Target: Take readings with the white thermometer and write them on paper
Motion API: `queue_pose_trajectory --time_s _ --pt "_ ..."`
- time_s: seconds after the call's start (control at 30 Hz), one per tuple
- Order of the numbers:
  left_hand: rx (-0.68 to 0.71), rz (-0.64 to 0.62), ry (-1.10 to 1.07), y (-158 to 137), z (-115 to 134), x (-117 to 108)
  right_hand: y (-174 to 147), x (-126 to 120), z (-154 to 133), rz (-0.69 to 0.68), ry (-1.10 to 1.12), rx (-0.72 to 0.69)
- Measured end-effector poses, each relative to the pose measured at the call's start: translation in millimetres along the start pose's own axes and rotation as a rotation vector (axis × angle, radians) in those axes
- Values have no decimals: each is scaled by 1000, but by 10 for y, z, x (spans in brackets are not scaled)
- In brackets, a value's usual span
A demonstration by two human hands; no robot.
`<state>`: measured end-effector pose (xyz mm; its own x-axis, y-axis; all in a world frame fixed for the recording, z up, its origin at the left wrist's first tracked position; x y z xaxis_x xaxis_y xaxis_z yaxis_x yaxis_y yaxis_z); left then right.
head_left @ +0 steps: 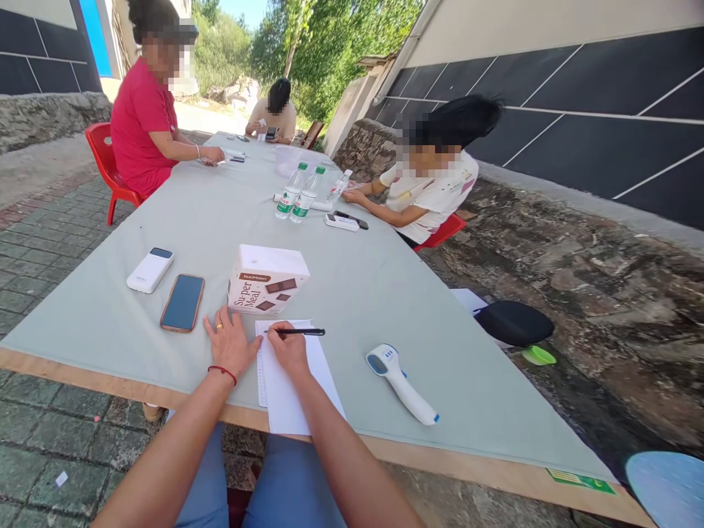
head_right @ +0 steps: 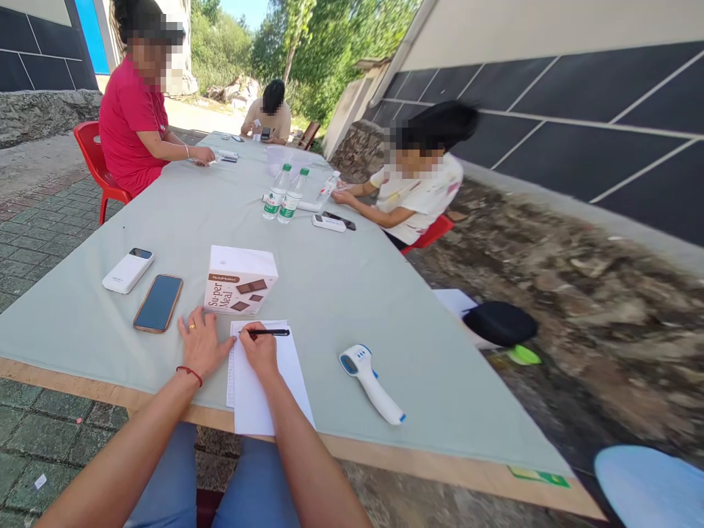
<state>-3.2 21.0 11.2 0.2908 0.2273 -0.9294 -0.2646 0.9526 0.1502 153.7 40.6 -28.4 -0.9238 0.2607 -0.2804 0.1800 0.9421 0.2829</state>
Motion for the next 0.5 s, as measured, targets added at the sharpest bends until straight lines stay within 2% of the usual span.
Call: queue_pose_trajectory --time_s 0.23,0.5 --pt "2 -6 -12 -4 -1 12 -6 -21 24 27 -15 37" --pt "0 -2 -7 -4 -1 15 -3 1 33 11 -31 18"
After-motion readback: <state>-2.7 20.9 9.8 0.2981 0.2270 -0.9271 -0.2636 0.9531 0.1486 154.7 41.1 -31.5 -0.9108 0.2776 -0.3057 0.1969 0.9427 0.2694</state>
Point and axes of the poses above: each hand's wrist, its own y-axis towards the middle knuckle, its own x-axis out of the palm, z = x × y, the point moved 7 cm from there along y, towards the middle knuckle, and after that the axes turned 10 degrees about -x, right-handed, at the moved point
